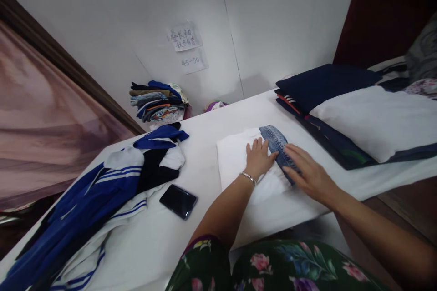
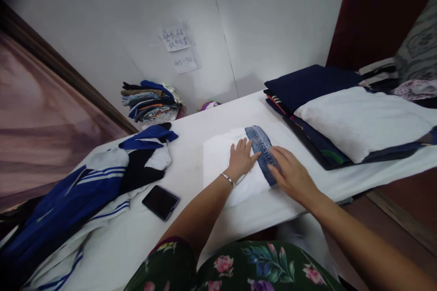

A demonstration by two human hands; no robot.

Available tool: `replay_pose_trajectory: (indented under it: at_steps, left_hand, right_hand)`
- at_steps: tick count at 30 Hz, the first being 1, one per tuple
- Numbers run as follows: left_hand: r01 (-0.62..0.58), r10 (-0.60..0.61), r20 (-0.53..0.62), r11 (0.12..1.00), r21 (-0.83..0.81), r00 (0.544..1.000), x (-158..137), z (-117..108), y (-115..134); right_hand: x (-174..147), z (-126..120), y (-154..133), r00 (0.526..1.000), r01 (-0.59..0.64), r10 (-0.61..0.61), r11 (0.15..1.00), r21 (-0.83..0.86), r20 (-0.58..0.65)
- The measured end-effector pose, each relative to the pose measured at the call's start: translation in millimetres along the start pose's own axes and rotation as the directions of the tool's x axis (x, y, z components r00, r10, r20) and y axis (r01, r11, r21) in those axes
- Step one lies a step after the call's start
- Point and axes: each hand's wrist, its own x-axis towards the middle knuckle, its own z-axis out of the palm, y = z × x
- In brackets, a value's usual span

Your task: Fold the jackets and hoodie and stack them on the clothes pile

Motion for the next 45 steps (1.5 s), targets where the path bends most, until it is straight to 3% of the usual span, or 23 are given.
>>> replay_pose_trajectory:
  at_steps: [2,4,6,9,12,16,21,25,27,31,35,38,40,43,45]
  left_hand:
    - [-0.009,0.008,0.041,1.000,0.017,0.999,1,-1,-1]
    - [-0.026,0.023,0.090,0.999,0.032,0.996,2,0,-2]
    - [-0.032,0.029,0.093,0.999,0.026,0.995,2,1,-2]
    - [-0.015,0.015,0.013,1.000,-0.009,1.000,0,3,-1]
    - [-0.012,0.011,-0.037,1.000,-0.026,0.999,-2,5,1]
    - [-0.018,0.016,-0.043,0.998,-0.065,0.999,-2,6,1]
    - [0.023,-0.021,0.016,0.985,-0.168,1.000,2,2,1]
    - [0.080,-0.075,0.032,0.961,-0.263,0.997,5,-2,6]
    - [0.091,-0.086,0.031,0.956,-0.279,0.996,6,-5,9]
    - [0.155,-0.150,0.048,0.876,-0.456,0.988,10,-19,6]
    - [0.161,-0.231,-0.045,0.793,-0.587,0.972,1,-47,-23]
    - [0.222,-0.319,-0.109,0.830,-0.512,0.941,-21,-58,-57]
    - [0.317,-0.381,-0.089,0.859,-0.402,0.920,-38,-53,-75]
    - [0.391,-0.402,-0.001,0.890,-0.236,0.916,-55,-36,-84]
    - [0.387,-0.391,0.015,0.905,-0.175,0.920,-60,-26,-82]
  right_hand:
    - [16,7,-25,0.980,0.191,-0.195,0.976,0.101,0.039]
    - [29,21,-32,0.950,0.265,-0.286,0.951,0.157,0.128]
    - [38,38,-19,0.953,0.172,-0.195,0.978,0.115,0.233]
    - [40,60,21,0.940,-0.058,0.068,0.998,-0.039,0.334]
    - [27,71,56,0.951,-0.058,0.070,0.997,-0.047,0.302]
    - [1,71,76,0.968,-0.072,0.073,0.997,-0.016,0.239]
    - [-6,59,68,0.954,-0.156,0.190,0.975,-0.158,0.232]
    - [20,50,41,0.987,-0.026,0.053,0.984,-0.177,0.150]
    - [33,53,32,0.983,0.034,-0.010,0.991,-0.131,0.181]
    - [39,70,35,0.948,0.011,0.028,0.993,-0.120,0.317]
    - [31,80,46,0.951,0.005,0.035,0.992,-0.126,0.307]
    - [30,77,47,0.948,0.008,0.031,0.992,-0.122,0.317]
    - [34,72,43,0.942,0.000,0.047,0.990,-0.142,0.333]
    - [50,65,25,0.947,-0.007,0.071,0.979,-0.204,0.313]
    - [67,65,5,0.963,0.042,0.017,0.976,-0.212,0.269]
